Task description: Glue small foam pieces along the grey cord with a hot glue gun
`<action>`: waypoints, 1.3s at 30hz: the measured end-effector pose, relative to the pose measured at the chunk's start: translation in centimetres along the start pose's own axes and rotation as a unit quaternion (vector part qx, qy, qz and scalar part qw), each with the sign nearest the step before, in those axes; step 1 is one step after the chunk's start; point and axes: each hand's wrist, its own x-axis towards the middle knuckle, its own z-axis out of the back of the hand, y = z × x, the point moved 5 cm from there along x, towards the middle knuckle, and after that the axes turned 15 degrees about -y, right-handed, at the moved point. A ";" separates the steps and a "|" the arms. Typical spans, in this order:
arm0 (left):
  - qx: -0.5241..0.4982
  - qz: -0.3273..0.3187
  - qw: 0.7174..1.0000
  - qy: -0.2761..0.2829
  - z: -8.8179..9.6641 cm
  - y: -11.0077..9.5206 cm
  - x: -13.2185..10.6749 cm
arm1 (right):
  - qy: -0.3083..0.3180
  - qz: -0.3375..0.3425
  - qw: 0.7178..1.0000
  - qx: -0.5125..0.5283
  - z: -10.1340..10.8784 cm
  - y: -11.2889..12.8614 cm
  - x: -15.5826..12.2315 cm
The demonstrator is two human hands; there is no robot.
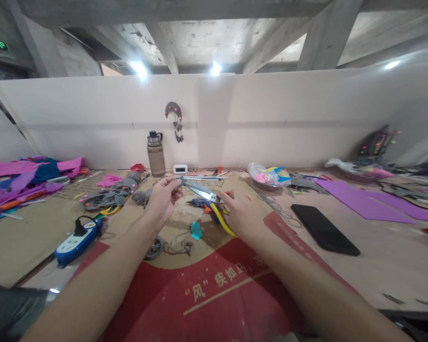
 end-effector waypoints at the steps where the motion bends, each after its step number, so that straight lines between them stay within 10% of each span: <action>1: 0.002 -0.002 1.000 0.001 0.0 0.0 0.0 | 0.002 -0.001 1.000 0.001 -0.1 0.0 0.0; 19: 0.008 -0.009 1.000 -0.004 -0.1 0.1 -0.3 | 0.016 0.005 1.000 -0.019 -0.2 0.2 -0.2; 39: 0.060 -0.055 0.996 0.048 -0.5 0.2 -0.4 | -0.032 -0.118 0.963 0.241 -1.1 -1.7 0.0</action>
